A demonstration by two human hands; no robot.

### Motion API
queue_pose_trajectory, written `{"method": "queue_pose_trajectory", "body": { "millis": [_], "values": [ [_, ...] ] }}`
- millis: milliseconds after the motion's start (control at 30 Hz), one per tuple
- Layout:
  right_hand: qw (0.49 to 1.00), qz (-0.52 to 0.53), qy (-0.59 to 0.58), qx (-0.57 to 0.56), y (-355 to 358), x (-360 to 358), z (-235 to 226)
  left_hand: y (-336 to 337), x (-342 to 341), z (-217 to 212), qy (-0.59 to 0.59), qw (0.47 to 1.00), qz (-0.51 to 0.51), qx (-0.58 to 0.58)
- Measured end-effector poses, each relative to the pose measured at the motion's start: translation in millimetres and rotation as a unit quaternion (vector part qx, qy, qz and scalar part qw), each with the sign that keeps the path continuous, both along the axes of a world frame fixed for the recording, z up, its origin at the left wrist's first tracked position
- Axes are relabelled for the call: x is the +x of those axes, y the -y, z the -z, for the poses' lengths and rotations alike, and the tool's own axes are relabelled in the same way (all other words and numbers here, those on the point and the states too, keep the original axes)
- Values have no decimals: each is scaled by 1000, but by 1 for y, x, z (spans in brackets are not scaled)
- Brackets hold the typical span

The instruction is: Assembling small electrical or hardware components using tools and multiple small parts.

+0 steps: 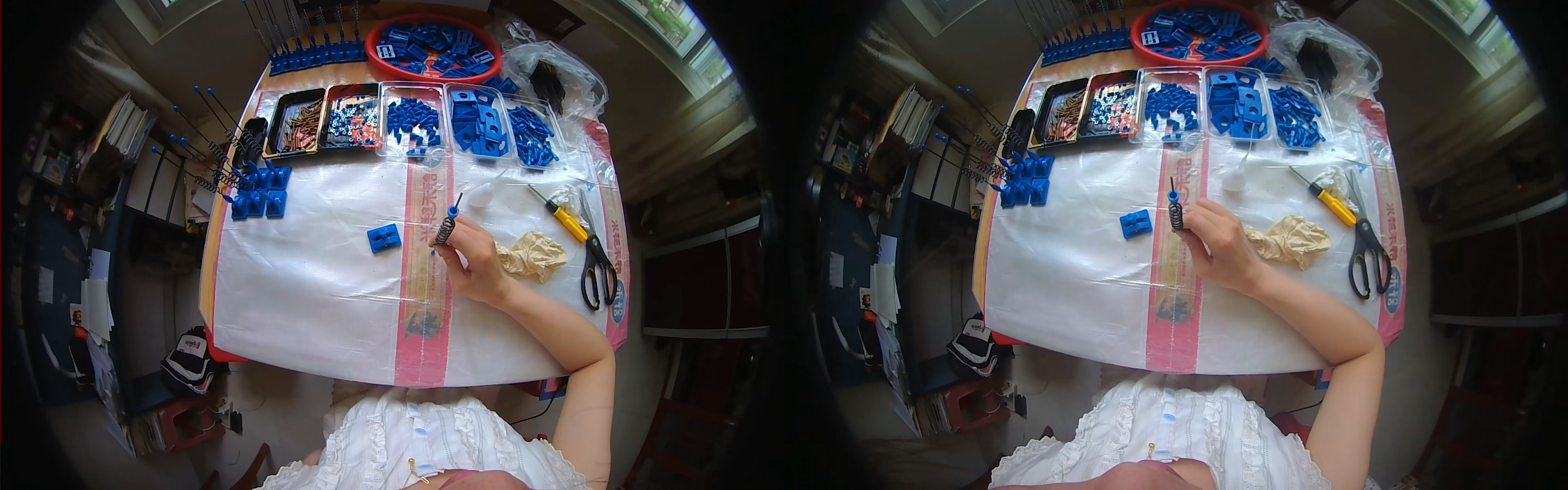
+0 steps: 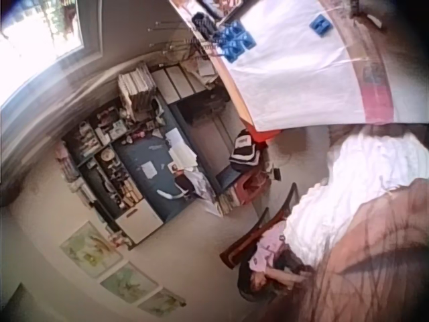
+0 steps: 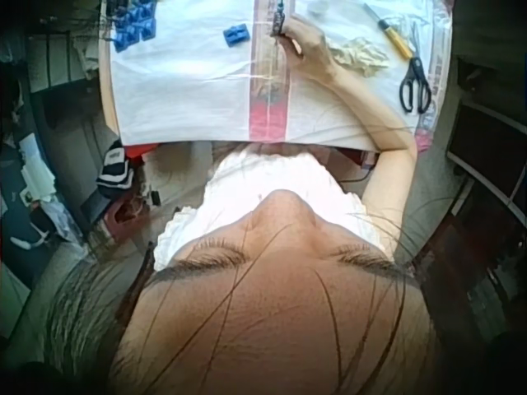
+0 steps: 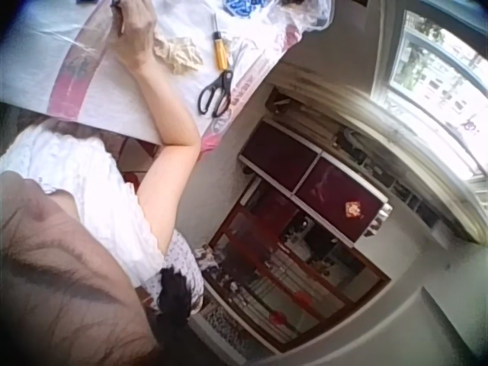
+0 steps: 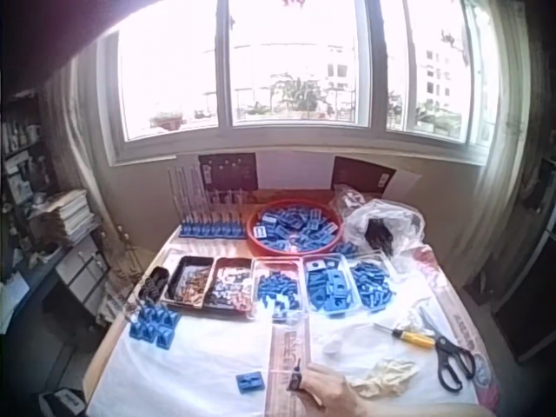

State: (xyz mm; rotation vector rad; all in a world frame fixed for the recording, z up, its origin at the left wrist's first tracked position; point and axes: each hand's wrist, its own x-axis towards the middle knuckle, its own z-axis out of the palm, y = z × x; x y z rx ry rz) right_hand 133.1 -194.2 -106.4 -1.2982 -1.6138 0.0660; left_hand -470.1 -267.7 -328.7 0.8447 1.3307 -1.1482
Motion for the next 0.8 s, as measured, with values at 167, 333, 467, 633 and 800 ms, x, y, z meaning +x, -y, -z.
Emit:
{"method": "queue_pose_trajectory", "body": {
  "millis": [167,333,467,633,800],
  "values": [
    [1000,11,1,0,6,7,2,-127,173,-219,192,925,200,260],
    [1000,8,0,-2,0,0,2,-121,300,-350,678,600,336,259],
    [1000,7,0,1,3,1,4,-99,360,-354,731,437,353,387],
    [1000,14,-9,-2,6,5,11,-73,477,-323,700,277,399,524],
    [1000,-2,-19,21,-3,-3,4,-33,577,-255,500,310,430,684]
  ]
}}
